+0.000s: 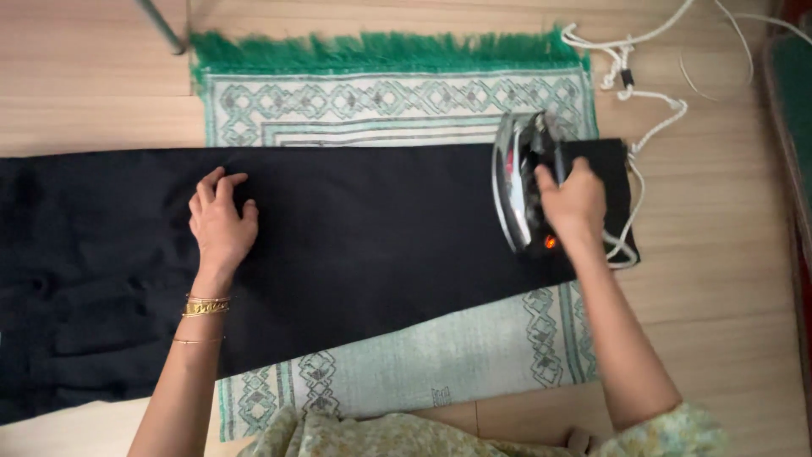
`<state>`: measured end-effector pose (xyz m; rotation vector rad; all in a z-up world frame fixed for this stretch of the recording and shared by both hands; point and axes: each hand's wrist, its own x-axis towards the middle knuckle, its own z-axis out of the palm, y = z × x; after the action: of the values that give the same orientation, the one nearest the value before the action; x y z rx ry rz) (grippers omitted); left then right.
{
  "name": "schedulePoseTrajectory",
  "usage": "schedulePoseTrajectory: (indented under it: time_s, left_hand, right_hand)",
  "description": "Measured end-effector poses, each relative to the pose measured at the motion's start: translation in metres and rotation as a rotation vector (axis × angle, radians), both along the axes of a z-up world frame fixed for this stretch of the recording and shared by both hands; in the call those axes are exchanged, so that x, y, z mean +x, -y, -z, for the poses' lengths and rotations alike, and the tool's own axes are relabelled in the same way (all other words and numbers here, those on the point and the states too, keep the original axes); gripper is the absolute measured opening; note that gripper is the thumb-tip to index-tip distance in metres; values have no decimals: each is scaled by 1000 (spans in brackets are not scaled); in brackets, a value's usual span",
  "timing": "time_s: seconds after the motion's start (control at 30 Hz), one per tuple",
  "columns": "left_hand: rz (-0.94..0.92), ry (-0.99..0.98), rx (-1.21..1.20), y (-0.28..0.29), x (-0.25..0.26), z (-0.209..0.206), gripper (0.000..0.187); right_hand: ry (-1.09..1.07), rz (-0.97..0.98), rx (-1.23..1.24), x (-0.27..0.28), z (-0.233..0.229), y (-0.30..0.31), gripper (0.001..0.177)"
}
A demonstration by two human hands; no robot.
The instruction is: Ironing a pair of black trousers on a mat on the floor.
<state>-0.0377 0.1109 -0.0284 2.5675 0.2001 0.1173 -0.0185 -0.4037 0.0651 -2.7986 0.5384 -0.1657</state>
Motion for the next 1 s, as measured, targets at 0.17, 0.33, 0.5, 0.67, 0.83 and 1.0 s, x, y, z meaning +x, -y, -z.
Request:
schedulePoseTrajectory:
  time_s: [0.17,0.33,0.5,0.67,0.83,1.0]
  left_hand:
    - [98,78,-58,-16,-23,2,49]
    - [158,104,-188,-33,-52,-14,32]
    - [101,33,-204,-51,-89,-36,27]
    - [102,64,-147,-63,-107,-26,27]
    - [99,118,-40,-52,-110,-26,24]
    - [90,146,59,-53,-115,-10,24]
  right_hand:
    - [-59,-98,43,-16,2,-64,45]
    - [-129,-185,89,9,-5,-135,47]
    - [-78,-360,142,22,-5,-202,41]
    - [-202,-373,141,-28,-28,-237,36]
    - [-271,-466,53,-86,-33,-223,36]
    - [-189,-483,-165,-83,-8,-173,40]
